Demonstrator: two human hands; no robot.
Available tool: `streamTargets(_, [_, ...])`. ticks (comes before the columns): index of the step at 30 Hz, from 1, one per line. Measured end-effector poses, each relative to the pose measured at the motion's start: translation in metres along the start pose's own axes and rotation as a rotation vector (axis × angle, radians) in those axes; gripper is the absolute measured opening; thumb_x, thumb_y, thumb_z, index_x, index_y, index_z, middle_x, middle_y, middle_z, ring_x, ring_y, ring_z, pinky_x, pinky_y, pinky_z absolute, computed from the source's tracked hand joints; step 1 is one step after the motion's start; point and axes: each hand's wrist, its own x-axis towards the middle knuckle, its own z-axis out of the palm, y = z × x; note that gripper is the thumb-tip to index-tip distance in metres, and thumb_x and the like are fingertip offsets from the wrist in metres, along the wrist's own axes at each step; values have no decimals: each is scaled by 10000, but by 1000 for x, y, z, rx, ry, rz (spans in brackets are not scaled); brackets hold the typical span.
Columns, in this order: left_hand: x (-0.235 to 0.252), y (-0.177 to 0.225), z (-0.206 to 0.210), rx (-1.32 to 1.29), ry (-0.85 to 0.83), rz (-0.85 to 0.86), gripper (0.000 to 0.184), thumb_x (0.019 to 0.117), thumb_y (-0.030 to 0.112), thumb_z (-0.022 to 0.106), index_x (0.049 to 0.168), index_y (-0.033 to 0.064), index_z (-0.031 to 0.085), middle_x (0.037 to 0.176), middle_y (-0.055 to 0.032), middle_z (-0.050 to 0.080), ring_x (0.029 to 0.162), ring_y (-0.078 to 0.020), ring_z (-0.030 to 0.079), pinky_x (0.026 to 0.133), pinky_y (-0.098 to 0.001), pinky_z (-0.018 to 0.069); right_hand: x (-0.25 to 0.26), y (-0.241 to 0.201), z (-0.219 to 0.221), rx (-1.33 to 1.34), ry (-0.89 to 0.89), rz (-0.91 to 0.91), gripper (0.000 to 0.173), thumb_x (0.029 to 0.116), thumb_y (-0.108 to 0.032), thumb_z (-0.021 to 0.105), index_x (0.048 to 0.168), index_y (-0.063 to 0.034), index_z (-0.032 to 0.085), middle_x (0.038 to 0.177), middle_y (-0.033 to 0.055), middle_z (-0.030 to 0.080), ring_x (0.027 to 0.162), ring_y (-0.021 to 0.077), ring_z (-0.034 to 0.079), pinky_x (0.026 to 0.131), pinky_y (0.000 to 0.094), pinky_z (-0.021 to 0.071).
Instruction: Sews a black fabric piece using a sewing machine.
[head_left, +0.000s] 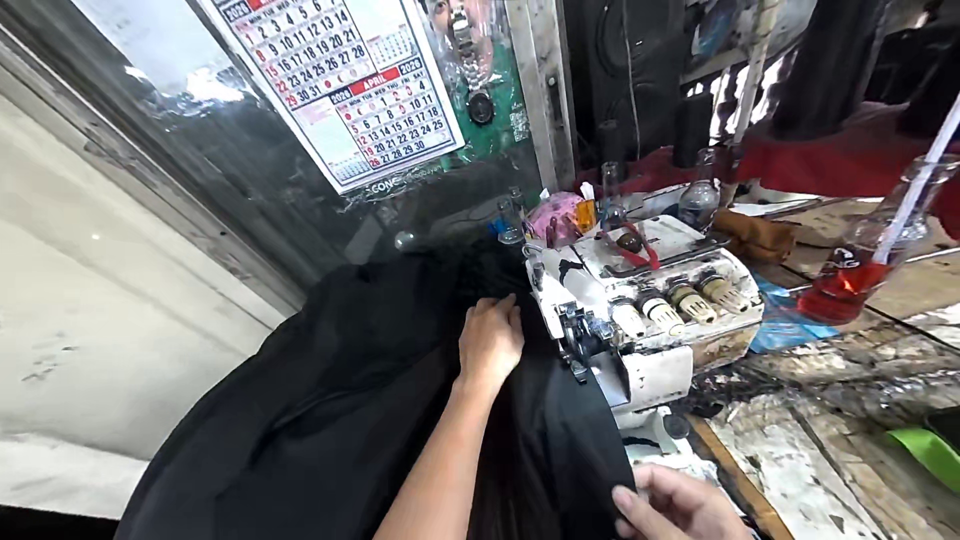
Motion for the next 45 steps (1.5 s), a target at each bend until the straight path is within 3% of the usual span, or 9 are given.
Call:
streamTargets(4, [3, -2, -15, 117, 145, 49, 277, 996, 273, 624, 1220, 156, 738, 1237, -104, 682, 1172, -329, 619, 975, -579, 480, 27, -5, 11, -21, 96, 28, 140, 1032, -170, 602, 1037, -57, 685, 868, 80, 747, 599, 214, 707, 515, 358, 626])
streamTargets(11, [-147, 55, -2, -236, 299, 211, 258, 1016, 328, 537, 1070, 258, 780, 1079, 85, 692, 1097, -132, 605, 918, -417, 476, 28, 0, 13, 10, 201, -41, 139, 1014, -158, 634, 995, -45, 713, 820, 88, 738, 583, 227, 706, 491, 368, 631])
streamTargets(20, [-86, 17, -5, -268, 93, 144, 239, 1011, 402, 563, 1096, 312, 767, 1266, 71, 609, 1242, -168, 521, 1009, -450, 460, 83, -7, 24, 105, 388, -16, 357, 990, -198, 638, 675, -48, 564, 605, 111, 652, 519, 242, 687, 509, 383, 628])
streamTargets(23, [-110, 15, -4, -356, 73, 31, 357, 1043, 438, 506, 1303, 290, 703, 1446, -65, 495, 1311, -219, 506, 1017, -435, 515, 68, 0, 21, 93, 332, -94, 331, 997, -242, 634, 724, -62, 585, 608, 85, 633, 508, 218, 667, 486, 360, 610])
streamTargets(28, [-123, -1, -14, -199, 24, -30, 413, 1089, 367, 412, 1446, 301, 608, 1127, -18, 733, 937, -158, 716, 819, -445, 606, 43, 6, 16, 57, 144, -150, 318, 1009, -313, 648, 805, -69, 652, 698, 80, 663, 573, 212, 672, 532, 356, 611])
streamTargets(34, [-173, 25, -29, -107, 212, 118, 191, 906, 333, 683, 877, 149, 724, 655, 20, 659, 570, -146, 657, 485, -398, 544, 27, -13, -4, -130, -271, -289, 465, 1077, -363, 526, 1489, -151, 556, 1411, 41, 633, 1218, 217, 659, 958, 421, 615])
streamTargets(36, [-183, 60, -13, -201, 58, 220, 186, 940, 334, 652, 956, 168, 734, 765, 24, 698, 692, -136, 699, 582, -379, 582, 34, -17, -17, -123, -179, -274, 394, 1066, -288, 533, 1401, -105, 633, 1323, 53, 679, 1148, 187, 676, 973, 385, 588])
streamTargets(39, [-178, 74, -23, -287, -256, 352, 435, 1011, 343, 597, 1409, 176, 641, 1287, -1, 714, 1133, -133, 700, 963, -374, 579, 60, -13, -19, -25, 299, -210, 166, 962, -120, 695, 1105, -70, 761, 974, 88, 733, 863, 199, 702, 755, 349, 608])
streamTargets(45, [-179, 7, -55, -640, -209, 347, 257, 1050, 134, 530, 1211, 182, 725, 1151, 47, 724, 681, -42, 675, 555, -240, 611, 26, 4, -17, -82, 192, -356, 344, 920, -172, 748, 1253, -110, 686, 1112, 88, 720, 942, 242, 711, 808, 375, 634])
